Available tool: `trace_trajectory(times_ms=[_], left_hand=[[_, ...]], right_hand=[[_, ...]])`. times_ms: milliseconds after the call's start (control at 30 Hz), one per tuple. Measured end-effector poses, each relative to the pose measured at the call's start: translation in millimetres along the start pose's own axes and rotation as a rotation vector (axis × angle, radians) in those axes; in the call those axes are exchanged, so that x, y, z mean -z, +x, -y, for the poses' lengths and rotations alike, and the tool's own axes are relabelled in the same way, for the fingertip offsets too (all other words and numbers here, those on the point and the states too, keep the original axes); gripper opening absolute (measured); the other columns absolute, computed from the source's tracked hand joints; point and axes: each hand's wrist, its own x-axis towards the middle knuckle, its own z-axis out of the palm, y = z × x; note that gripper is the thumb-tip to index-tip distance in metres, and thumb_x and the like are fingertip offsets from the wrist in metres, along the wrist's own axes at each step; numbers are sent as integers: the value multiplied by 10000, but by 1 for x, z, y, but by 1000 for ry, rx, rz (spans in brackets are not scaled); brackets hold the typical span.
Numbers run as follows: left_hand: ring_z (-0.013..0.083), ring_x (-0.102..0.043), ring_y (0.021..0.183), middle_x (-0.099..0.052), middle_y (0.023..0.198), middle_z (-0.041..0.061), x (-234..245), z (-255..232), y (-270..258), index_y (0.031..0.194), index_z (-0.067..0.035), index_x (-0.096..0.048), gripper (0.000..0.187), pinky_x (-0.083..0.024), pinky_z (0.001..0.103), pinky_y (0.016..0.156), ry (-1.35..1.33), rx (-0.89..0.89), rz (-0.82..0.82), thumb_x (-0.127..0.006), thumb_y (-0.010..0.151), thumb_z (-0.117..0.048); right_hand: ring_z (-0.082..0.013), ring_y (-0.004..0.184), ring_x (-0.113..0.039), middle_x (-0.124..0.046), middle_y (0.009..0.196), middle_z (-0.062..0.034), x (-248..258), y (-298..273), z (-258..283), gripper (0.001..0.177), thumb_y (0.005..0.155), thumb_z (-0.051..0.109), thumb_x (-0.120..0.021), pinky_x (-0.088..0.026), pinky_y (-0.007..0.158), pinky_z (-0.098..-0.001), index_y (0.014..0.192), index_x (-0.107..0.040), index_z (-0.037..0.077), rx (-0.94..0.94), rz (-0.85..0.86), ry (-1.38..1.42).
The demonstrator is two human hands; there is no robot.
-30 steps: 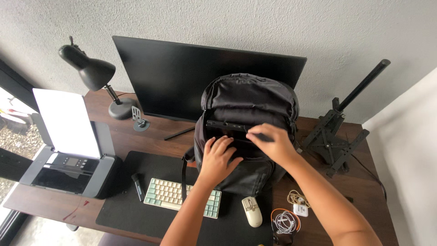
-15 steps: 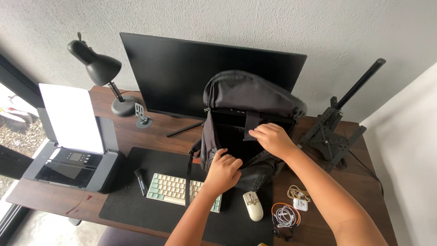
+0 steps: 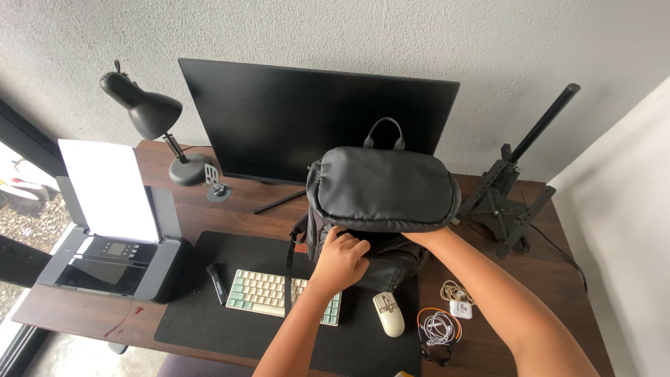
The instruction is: The person opens a black backpack on the desk, unplugs the laptop and places it into the backpack, coils and packs cables, places earbuds and a small item into the bag, and zips the backpack closed.
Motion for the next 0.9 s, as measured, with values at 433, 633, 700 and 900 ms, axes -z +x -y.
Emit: trace_trajectory(times_ms=[433,633,700,900], left_hand=[[252,-655,782,-695,796,61,9,21,27,958,-60,-695,144,-462,420,939,-3,2,-78,-769,843,-106],[229,-641,753,-701,803,42,5,24,43,948,-44,-700,145,-457,412,906,-67,-38,-144,-764,827,-91],[244,-636,757,-700,802,52,4,29,51,928,-51,-696,132,-456,408,893,-39,-43,-134,-770,826,-89],[259,-636,773,-694,775,66,-5,42,66,952,-55,-723,132,-463,406,893,-47,24,-87,-773,839,-101]], right_hand=[[-327,1357,-611,-670,1374,-183,68,-78,-88,503,830,265,-829,-517,1130,-472,1260,-667,61,-447,-23,566],[-288,1556,-171,-226,1688,-103,-3,-34,-138,1038,787,318,-810,-194,1227,-493,1620,-213,154,-563,-74,923],[-281,1556,-185,-249,1684,-90,-15,-20,-147,1016,808,371,-789,-186,1233,-486,1621,-212,173,-647,-77,936],[-270,1552,-243,-327,1657,-89,-20,-12,-160,898,865,448,-707,-183,1237,-476,1603,-276,175,-692,-91,886]])
